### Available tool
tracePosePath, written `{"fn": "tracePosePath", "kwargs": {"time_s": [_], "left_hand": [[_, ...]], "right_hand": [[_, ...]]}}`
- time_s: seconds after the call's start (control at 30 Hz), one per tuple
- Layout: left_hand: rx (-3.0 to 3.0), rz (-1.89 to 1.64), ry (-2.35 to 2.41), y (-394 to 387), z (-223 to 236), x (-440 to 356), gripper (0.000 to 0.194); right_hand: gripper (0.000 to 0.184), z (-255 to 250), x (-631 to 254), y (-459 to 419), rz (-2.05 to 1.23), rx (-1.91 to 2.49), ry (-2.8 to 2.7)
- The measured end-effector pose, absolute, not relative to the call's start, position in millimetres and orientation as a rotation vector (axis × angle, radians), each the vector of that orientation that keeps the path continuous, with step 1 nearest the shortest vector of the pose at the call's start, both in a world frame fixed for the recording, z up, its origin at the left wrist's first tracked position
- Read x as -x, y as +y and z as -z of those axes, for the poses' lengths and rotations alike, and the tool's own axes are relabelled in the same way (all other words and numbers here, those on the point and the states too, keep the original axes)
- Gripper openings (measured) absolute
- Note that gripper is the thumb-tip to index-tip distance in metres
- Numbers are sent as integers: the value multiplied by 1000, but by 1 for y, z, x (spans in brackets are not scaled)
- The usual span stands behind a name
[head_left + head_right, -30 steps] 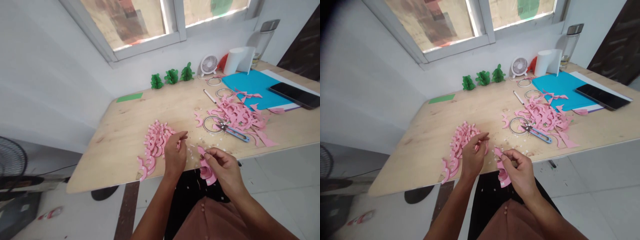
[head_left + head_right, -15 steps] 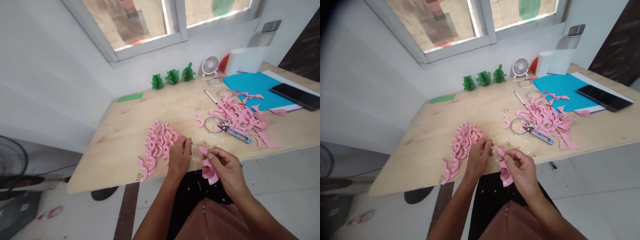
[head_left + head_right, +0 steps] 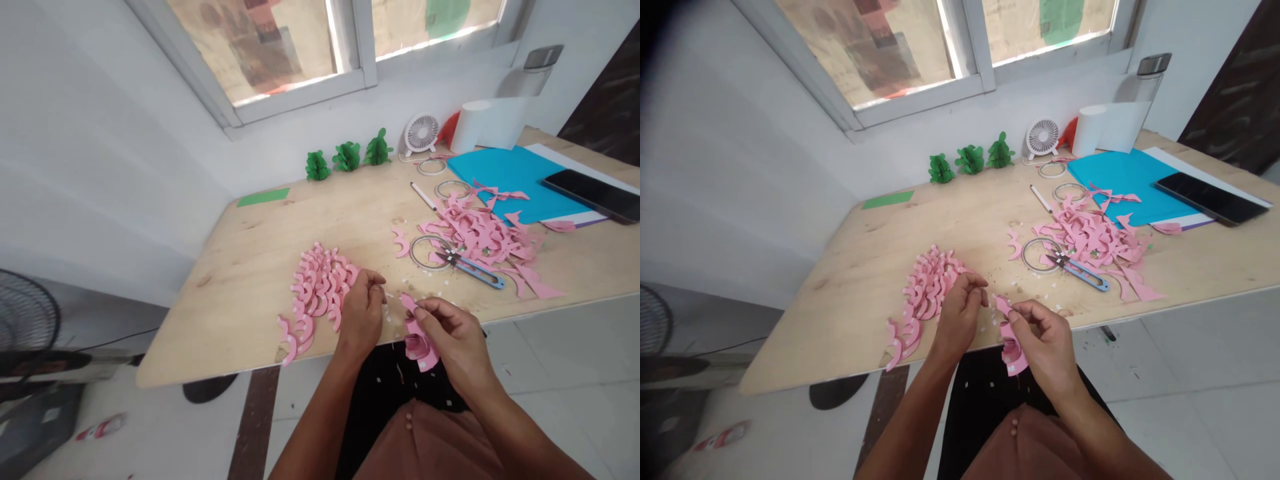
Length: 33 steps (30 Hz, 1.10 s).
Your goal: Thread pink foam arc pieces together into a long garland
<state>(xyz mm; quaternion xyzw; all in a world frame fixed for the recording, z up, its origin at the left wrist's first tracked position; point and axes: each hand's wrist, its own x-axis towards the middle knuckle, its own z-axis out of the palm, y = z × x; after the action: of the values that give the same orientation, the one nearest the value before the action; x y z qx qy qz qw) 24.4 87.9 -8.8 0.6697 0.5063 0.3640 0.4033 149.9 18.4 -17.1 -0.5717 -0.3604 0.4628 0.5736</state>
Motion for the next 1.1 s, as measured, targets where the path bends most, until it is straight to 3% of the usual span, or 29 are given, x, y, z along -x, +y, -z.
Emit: {"fn": "tracePosePath", "kwargs": {"time_s": [0.27,0.43,0.63,0.77,1.1], "left_hand": [[-1942,-975,1315,91,3,-27,26],[-2034,-1042,1336,94,6,-26,17],[-1797,-976,1306,82,1,-20,25],[-1563,-874,1160,58,-5,-15,21],[-1261,-990,1149,32,5,-25,15]], "right_hand": [[15,19,-152,17,-1083,1336,-846],[12,22,-152,18,-1088,1307,-833],[11,19,-152,20,-1065,1304,-847],[11,18,-152,21,-1055,1300,-881],[12,15,-147,21,-981,1385,-963]]}}
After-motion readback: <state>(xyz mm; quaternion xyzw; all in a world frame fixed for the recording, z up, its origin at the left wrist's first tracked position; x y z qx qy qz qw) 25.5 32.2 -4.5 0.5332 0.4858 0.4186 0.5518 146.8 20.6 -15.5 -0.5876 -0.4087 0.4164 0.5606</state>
